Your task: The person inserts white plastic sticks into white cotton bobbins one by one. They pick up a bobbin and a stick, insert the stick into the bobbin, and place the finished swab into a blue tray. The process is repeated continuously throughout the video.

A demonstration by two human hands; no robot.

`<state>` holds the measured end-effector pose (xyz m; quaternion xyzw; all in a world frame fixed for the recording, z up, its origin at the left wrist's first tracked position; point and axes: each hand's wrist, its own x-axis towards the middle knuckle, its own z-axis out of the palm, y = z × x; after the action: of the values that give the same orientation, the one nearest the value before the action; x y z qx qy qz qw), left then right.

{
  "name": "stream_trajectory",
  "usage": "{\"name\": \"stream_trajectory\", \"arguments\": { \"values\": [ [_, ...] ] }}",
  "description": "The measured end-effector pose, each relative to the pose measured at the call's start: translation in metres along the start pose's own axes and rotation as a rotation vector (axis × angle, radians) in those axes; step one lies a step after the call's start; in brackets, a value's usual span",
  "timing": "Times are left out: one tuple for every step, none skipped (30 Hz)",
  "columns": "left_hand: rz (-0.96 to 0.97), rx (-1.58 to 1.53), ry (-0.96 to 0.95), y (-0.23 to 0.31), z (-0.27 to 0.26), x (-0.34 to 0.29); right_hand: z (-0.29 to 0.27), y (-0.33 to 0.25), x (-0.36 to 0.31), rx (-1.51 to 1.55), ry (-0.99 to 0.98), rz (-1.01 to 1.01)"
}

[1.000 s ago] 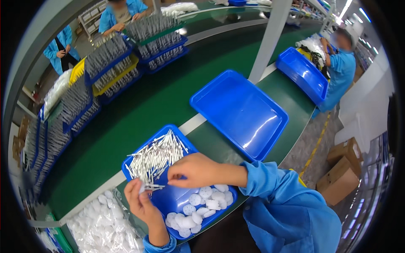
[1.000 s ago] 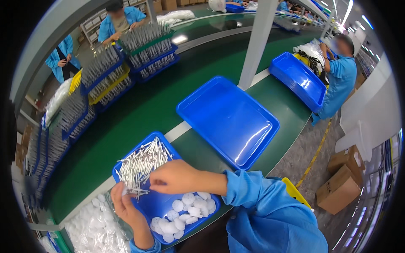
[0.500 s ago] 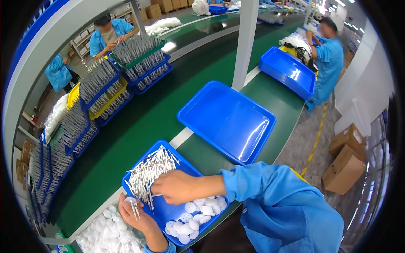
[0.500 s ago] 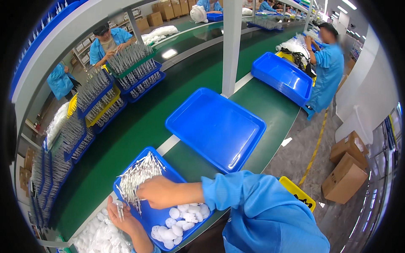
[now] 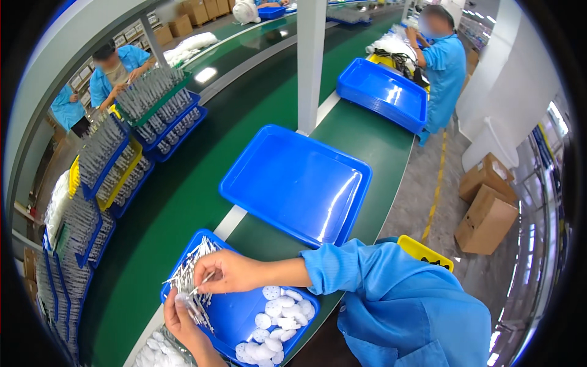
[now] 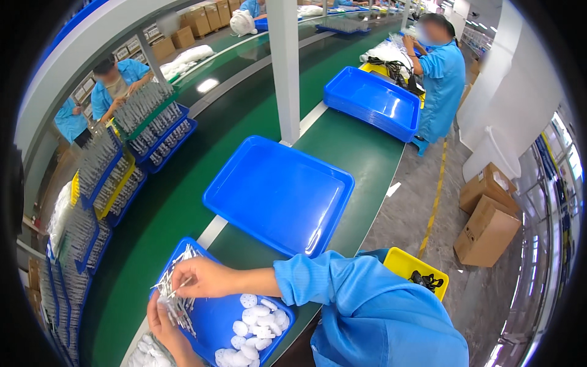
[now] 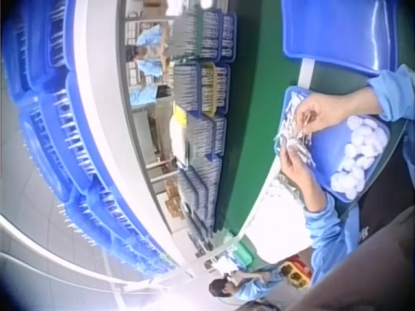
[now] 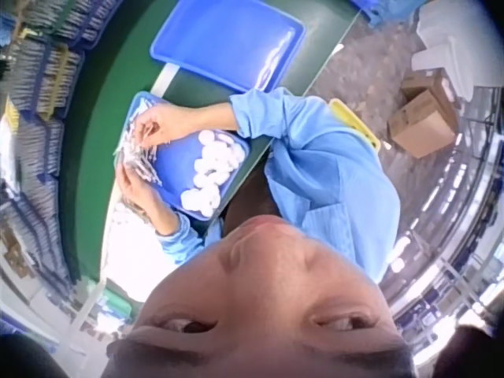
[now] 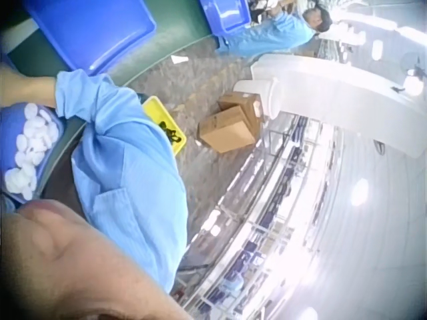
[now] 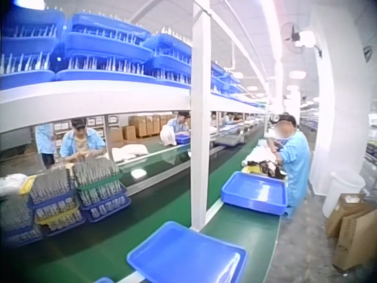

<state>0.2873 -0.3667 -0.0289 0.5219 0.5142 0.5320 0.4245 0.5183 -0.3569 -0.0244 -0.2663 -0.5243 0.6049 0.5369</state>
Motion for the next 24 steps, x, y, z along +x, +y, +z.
{"name": "stream_trajectory", "arguments": {
  "values": [
    [-0.016,-0.017,-0.021,-0.001,0.003,-0.002,0.000,0.001,-0.002,-0.024,-0.005,0.014],
    [-0.035,-0.039,-0.049,0.001,0.010,-0.006,-0.001,-0.001,-0.005,-0.054,-0.004,0.031],
    [-0.054,-0.061,-0.075,0.001,0.014,-0.007,-0.001,-0.004,-0.007,-0.083,-0.004,0.049],
    [-0.047,-0.045,-0.136,-0.011,0.004,-0.007,0.000,-0.008,-0.009,-0.208,-0.001,0.063],
    [-0.050,-0.042,-0.135,-0.011,0.004,-0.008,0.002,-0.004,-0.010,-0.309,0.007,-0.069],
    [-0.053,-0.038,-0.133,-0.008,0.003,-0.009,0.002,-0.001,-0.013,-0.422,0.020,-0.106],
    [-0.056,-0.034,-0.130,-0.008,0.003,-0.010,0.002,0.001,-0.016,-0.534,0.031,-0.142],
    [-0.048,-0.014,-0.136,-0.009,0.001,-0.010,0.004,-0.001,-0.018,-0.581,0.046,-0.139],
    [-0.039,0.003,-0.140,-0.010,0.001,-0.011,0.006,-0.002,-0.019,-0.628,0.060,-0.134],
    [-0.031,0.019,-0.143,-0.009,0.000,-0.012,0.007,-0.002,-0.019,-0.674,0.072,-0.130],
    [-0.024,0.035,-0.149,-0.007,0.000,-0.014,0.006,0.000,-0.019,-0.724,0.072,-0.138],
    [0.001,0.046,-0.154,-0.007,0.001,-0.015,0.005,0.001,-0.020,-0.774,0.071,-0.146],
    [-0.031,0.071,-0.145,-0.006,-0.001,-0.016,0.005,0.003,-0.020,-0.824,0.068,-0.153],
    [-0.059,0.093,-0.137,-0.004,-0.001,-0.015,0.005,0.003,-0.020,-0.812,0.078,-0.156],
    [-0.088,0.114,-0.129,-0.003,-0.002,-0.015,0.005,0.003,-0.020,-0.801,0.088,-0.158],
    [-0.061,0.063,-0.133,-0.001,0.001,-0.015,0.005,0.003,-0.020,-0.790,0.098,-0.161],
    [-0.069,0.063,-0.146,-0.001,0.000,-0.015,0.006,0.004,-0.020,-0.785,0.102,-0.206],
    [-0.077,0.064,-0.160,-0.002,-0.001,-0.015,0.007,0.006,-0.019,-0.779,0.106,-0.252],
    [-0.085,0.064,-0.173,-0.003,-0.002,-0.015,0.007,0.007,-0.019,-0.774,0.110,-0.297],
    [-0.082,0.062,-0.178,-0.001,-0.001,-0.016,0.006,0.009,-0.019,-0.807,0.086,-0.307],
    [-0.080,0.060,-0.184,0.002,0.002,-0.018,0.005,0.011,-0.021,-0.839,0.062,-0.318],
    [-0.077,0.058,-0.190,0.006,0.005,-0.020,0.004,0.013,-0.022,-0.872,0.039,-0.328],
    [-0.069,0.054,-0.196,0.010,0.008,-0.021,0.004,0.013,-0.022,-0.883,0.042,-0.343],
    [-0.132,0.040,-0.205,0.015,0.006,-0.021,0.004,0.013,-0.022,-0.895,0.045,-0.358]
  ]
}}
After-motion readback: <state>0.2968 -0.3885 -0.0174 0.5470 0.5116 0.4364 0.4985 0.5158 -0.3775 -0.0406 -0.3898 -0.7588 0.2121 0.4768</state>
